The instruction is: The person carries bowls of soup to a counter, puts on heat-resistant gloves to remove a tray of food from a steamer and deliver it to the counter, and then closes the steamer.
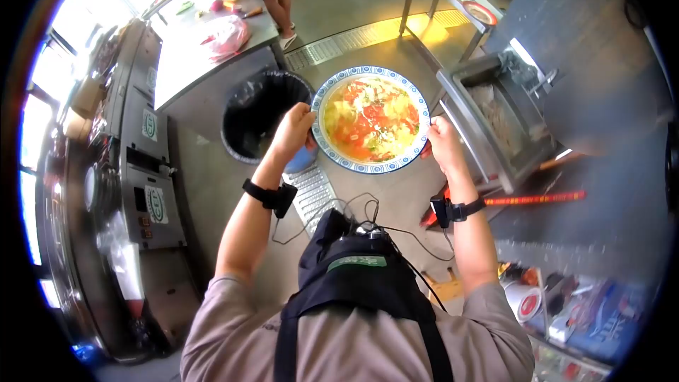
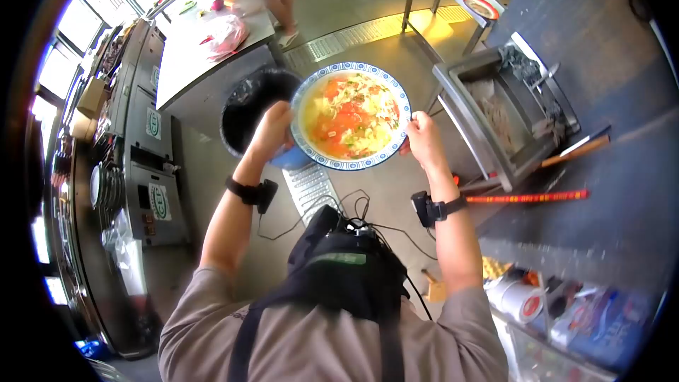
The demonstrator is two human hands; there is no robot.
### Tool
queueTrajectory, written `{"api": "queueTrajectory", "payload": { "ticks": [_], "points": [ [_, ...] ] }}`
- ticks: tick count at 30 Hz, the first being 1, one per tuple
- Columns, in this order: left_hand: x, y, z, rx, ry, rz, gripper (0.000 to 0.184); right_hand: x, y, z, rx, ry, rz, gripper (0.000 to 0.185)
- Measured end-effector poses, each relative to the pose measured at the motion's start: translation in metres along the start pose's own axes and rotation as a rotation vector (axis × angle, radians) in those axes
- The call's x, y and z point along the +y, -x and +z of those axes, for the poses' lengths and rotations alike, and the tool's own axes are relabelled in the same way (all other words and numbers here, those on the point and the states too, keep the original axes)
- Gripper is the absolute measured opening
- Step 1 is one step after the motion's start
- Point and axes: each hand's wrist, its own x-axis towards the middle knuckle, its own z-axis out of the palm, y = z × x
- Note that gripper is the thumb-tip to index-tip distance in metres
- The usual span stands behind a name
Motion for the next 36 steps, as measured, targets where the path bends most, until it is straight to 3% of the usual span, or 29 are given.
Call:
{"api": "queueTrajectory", "payload": {
  "ticks": [10,11,16,24,25,26,29,36],
  "points": [
    [0.067,-0.433,0.006,-0.064,0.018,0.061,0.02,-0.051,-0.413,-0.051,0.069,0.047,0.025,0.013],
    [0.071,-0.413,0.017,-0.046,0.016,0.053,0.019,-0.049,-0.394,-0.061,0.069,0.042,0.033,0.013],
    [0.114,-0.653,0.009,-0.113,-0.02,0.057,0.019,-0.079,-0.625,-0.078,0.086,0.019,0.012,0.013],
    [0.152,-0.967,-0.013,-0.12,0.017,0.023,0.019,-0.119,-0.934,-0.088,0.093,-0.012,0.055,0.013],
    [0.17,-0.875,-0.032,-0.131,0.024,0.051,0.02,-0.145,-0.842,-0.067,0.105,-0.018,0.043,0.013],
    [0.177,-0.962,-0.029,-0.102,0.033,-0.005,0.021,-0.149,-0.928,-0.075,0.096,-0.026,0.054,0.014],
    [0.195,-1.103,-0.029,-0.111,0.004,0.03,0.021,-0.153,-1.073,-0.087,0.079,-0.041,0.077,0.014],
    [0.244,-1.377,-0.043,-0.226,-0.127,0.103,0.021,-0.168,-1.327,-0.094,0.191,-0.098,0.007,0.017]
  ]
}}
